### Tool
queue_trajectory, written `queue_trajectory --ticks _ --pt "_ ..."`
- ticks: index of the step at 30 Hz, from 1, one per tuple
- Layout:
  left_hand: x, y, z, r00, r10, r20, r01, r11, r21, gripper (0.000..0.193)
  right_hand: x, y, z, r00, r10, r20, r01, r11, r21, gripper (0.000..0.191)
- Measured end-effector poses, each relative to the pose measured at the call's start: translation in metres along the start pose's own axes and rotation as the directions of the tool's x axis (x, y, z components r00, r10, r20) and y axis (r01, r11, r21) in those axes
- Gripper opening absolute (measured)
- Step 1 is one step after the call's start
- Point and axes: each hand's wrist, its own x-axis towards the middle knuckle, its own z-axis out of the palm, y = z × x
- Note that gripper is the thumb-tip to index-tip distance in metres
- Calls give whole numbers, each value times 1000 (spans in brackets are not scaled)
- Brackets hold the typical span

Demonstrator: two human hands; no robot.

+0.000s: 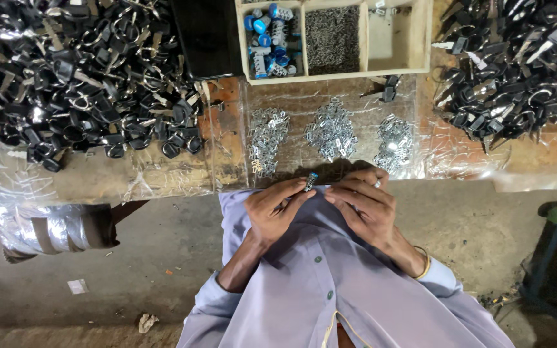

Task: The person sits at a workbench covered with piles of small black cylindrical components and assembles them one at a time. They pick a black body and small metal parts from a compartment tray, fit the parts together by hand, and place the finished assembly into a pile or cardboard box on the bench.

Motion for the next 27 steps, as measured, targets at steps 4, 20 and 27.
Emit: queue_trajectory --ticks 4,20,27 --pt "1 1 0 1000 -8 11 8 1000 21 26 17 -17 8 997 79 -11 -78 994 71 20" --pt "17 12 -10 949 266 172 -285 954 94 20 59 -28 -27 939 66 337 -6 984 -177 40" --pt "21 9 -12 922 294 253 -291 955 -47 31 87 -16 -36 862 -40 506 5 998 70 31"
